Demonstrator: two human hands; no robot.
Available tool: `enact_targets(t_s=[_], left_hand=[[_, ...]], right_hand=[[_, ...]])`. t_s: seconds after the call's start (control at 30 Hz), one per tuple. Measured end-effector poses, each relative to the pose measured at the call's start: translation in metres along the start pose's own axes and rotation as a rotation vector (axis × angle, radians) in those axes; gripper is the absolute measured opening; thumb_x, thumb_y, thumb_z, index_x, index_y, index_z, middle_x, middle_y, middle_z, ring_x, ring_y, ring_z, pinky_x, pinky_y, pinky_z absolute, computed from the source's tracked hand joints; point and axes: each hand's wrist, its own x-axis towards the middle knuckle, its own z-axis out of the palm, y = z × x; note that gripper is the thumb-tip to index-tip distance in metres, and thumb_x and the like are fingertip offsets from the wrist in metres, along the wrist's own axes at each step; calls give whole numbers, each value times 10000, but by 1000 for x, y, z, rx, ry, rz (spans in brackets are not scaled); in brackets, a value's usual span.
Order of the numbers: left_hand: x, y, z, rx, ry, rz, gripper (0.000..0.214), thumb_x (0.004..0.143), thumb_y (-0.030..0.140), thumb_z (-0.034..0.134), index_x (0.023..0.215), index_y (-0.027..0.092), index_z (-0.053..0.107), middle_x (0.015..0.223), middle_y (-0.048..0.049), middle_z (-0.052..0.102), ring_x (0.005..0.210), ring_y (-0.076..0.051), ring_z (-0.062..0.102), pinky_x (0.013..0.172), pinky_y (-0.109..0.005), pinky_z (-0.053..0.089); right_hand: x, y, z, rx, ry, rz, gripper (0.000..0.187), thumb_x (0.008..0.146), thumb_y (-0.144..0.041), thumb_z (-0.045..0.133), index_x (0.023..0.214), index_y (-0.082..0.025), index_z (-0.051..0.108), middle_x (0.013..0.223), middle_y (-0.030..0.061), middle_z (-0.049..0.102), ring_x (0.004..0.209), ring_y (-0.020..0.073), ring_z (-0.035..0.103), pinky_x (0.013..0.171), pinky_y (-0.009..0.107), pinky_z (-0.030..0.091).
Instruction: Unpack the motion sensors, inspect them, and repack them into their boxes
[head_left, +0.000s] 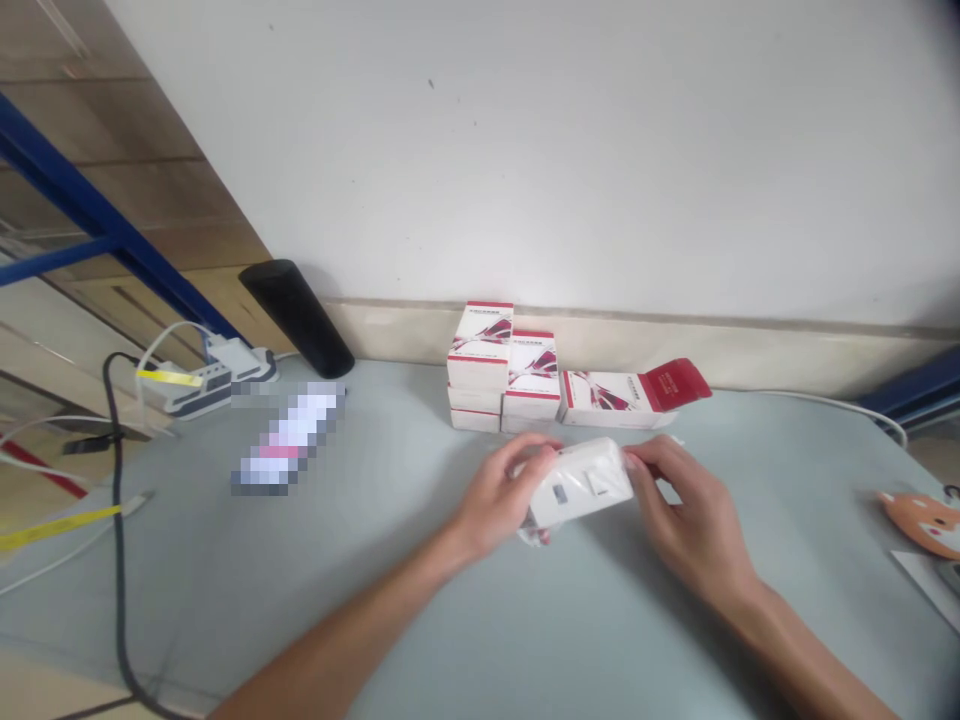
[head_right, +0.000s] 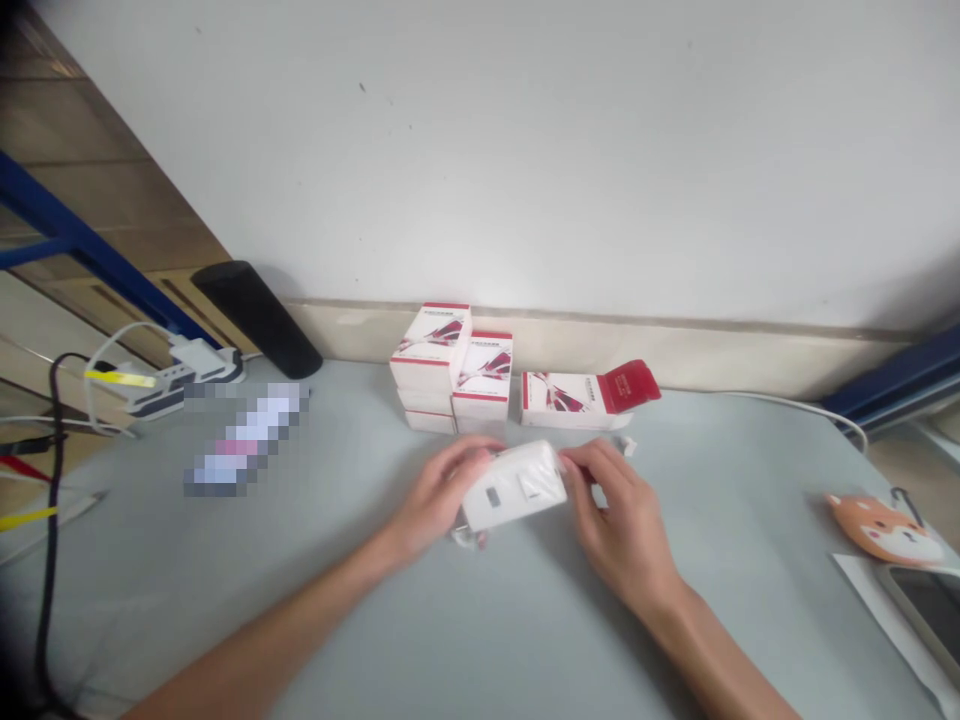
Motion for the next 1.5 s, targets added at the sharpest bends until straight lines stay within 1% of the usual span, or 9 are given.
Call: enact_targets(t_s=[0.1,0.23,0.5,0.63,0.73,0.93,1.3,1.4,1.5], left_hand=[[4,2,-3,-86,-63,-95,522,958,646,569,1180,182,659,723,-4,660,443,-150,615,385,-264,515],[5,4,-10,-167,-145,-175,498,989,586,543,1280,205,679,889,-61,730,573,-171,688,396,-231,506],[3,5,-17,-512,-598,-279,692,1059,664,229,1654,313,271,924,-110,790,511,-189,702,534,-291,520],[-2,12,-14,-643,-655,-186,794,972,675,554,1637,316,312,1208,-173,759,716,-206,748,706,-332,536],[-7,14,-10,-517,-601,-97,844,897,478,782,1612,314,365,1253,-180,740,766,-199,733,770,-347,516],[-6,0,-2,-131,-251,-7,587,976,641,595,1245,126,679,1009,-161,753,771,-183,683,733,-315,484],[1,6,-5,-481,-194,-190,533,991,630,545,1022,120,694,668,-55,654,590,-163,605,625,-284,465],[1,7,-8,-543,-165,-162,364,953,500,667,948,137,683,596,-7,580,579,-150,577,607,-268,455],[1,6,-12,-515,-111,-143,336,916,480,729,873,152,666,529,30,502,538,-128,517,569,-251,426]], right_hand=[[-1,-1,1,-23,18,-45,158,1048,-285,553,932,-240,650,864,34,659,727,177,595,635,292,468],[-1,-3,3,-58,61,-108,136,1040,-248,570,920,-246,634,846,13,659,708,157,593,652,281,465],[-1,-2,2,2,94,65,189,1043,-321,537,925,-237,658,848,13,673,712,156,602,645,268,470],[1,-4,1,64,85,307,261,1032,-426,541,899,-229,649,767,1,647,657,159,577,570,260,438],[2,-6,2,111,91,383,316,1019,-481,551,853,-223,629,719,-4,619,639,161,549,565,266,418],[-1,-4,8,161,173,349,318,1036,-485,539,863,-223,593,732,-3,605,663,166,539,621,286,431],[5,-6,4,243,158,-11,148,1022,-265,589,880,-236,615,867,19,585,802,172,547,707,310,467],[8,-11,-1,421,70,8,147,989,-295,651,852,-245,642,945,31,555,909,186,565,761,318,504],[9,-18,-7,637,-123,154,186,911,-328,763,1060,-297,656,1116,33,584,969,187,608,813,339,550]])
